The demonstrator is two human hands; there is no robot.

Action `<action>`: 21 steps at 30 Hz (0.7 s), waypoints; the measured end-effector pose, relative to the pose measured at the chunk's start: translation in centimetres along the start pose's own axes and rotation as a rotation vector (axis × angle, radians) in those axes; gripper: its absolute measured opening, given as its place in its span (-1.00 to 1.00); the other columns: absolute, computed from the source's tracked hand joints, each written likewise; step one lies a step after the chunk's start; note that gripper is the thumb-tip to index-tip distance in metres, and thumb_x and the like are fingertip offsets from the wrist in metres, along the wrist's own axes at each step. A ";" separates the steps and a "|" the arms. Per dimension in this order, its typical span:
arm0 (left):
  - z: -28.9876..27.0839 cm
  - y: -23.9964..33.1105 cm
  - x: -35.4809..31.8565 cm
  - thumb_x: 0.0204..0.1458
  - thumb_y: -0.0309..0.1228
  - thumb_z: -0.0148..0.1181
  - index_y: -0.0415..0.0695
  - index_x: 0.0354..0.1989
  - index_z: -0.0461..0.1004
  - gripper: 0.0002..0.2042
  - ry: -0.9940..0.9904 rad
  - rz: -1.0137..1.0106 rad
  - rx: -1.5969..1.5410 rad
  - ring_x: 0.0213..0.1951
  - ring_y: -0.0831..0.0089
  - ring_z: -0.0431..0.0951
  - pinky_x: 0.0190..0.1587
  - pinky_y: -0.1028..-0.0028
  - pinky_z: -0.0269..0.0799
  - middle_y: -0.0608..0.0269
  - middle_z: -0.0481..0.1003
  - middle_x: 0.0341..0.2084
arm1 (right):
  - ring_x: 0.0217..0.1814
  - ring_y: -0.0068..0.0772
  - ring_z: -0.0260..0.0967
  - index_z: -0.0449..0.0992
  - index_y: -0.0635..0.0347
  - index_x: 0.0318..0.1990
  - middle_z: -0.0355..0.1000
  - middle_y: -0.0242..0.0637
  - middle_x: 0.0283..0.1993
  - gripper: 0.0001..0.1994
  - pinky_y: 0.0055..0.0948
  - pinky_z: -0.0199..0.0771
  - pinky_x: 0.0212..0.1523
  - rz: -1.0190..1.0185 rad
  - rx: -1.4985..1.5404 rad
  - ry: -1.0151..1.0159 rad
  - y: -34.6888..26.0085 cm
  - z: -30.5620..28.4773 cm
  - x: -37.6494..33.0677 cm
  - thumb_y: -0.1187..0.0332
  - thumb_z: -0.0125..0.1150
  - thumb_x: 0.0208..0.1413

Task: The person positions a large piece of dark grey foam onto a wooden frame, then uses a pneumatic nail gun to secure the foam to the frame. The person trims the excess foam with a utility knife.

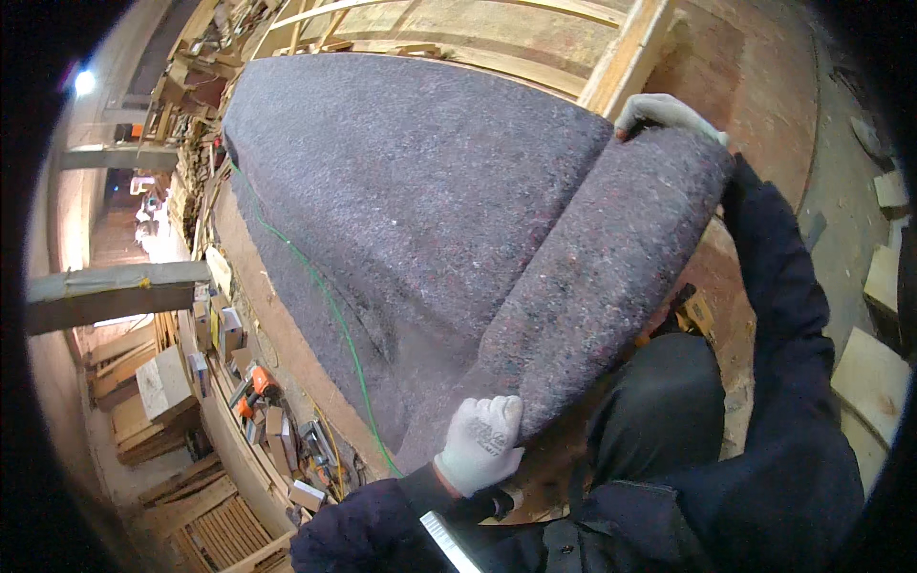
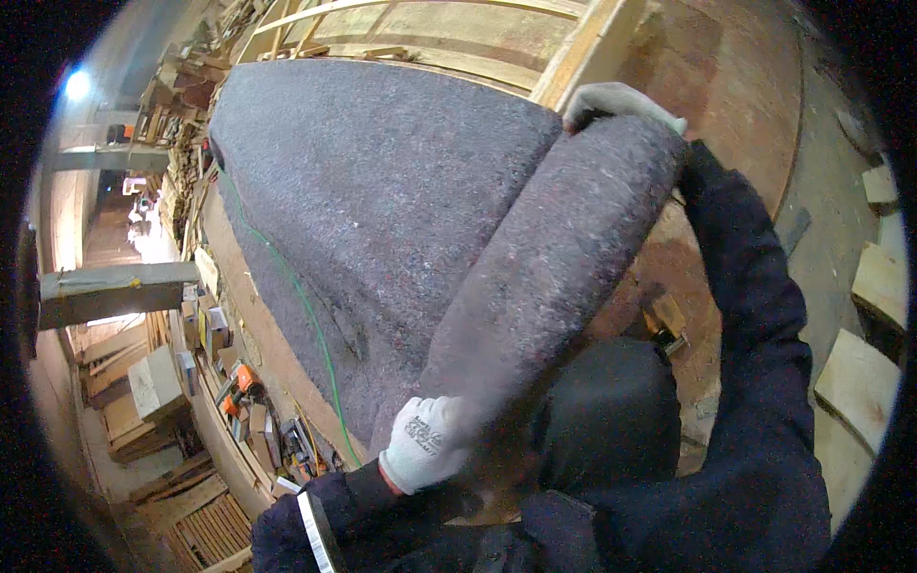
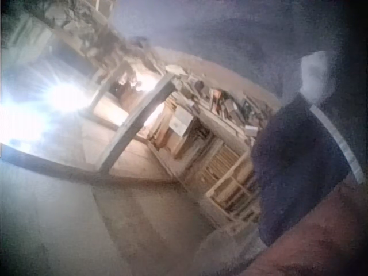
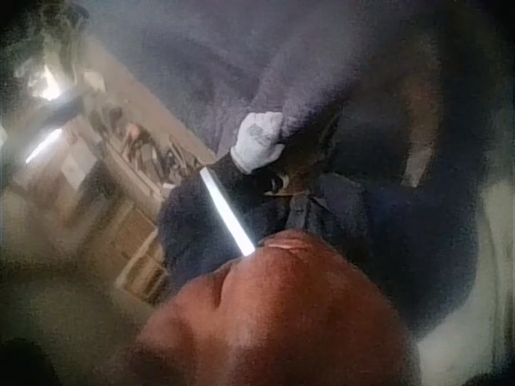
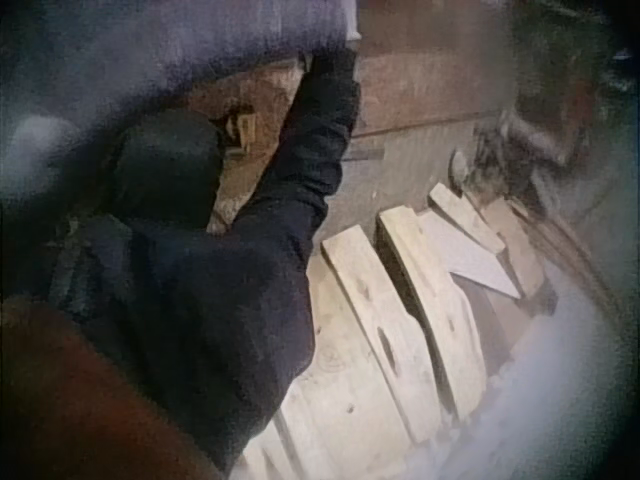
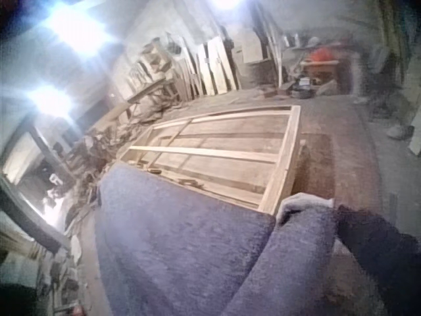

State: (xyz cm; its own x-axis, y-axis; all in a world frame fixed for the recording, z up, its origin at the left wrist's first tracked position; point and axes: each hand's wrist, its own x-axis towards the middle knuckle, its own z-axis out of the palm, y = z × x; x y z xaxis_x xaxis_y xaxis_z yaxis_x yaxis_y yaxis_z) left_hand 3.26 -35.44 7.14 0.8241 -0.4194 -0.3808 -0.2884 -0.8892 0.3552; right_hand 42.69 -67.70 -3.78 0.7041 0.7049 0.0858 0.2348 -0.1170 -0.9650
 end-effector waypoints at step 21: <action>7.0 0.4 3.3 0.06 -0.31 0.11 -0.13 -0.20 0.44 -0.79 -0.012 0.010 0.091 -0.33 0.17 0.49 -0.23 0.19 0.28 0.08 0.47 -0.33 | 0.29 0.22 0.40 0.49 0.36 0.16 0.47 0.27 0.18 -0.27 -0.05 0.34 0.32 0.612 -0.838 0.030 -0.3 4.8 1.2 -0.24 -0.14 0.33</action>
State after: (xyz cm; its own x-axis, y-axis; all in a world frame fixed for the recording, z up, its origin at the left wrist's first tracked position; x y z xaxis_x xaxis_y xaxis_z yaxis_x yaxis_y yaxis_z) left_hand 2.44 -38.44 0.01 0.8152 -0.4301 -0.3878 -0.3402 -0.8976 0.2804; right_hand 40.24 -63.47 -4.61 0.8737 0.3445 -0.3434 0.2140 -0.9063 -0.3645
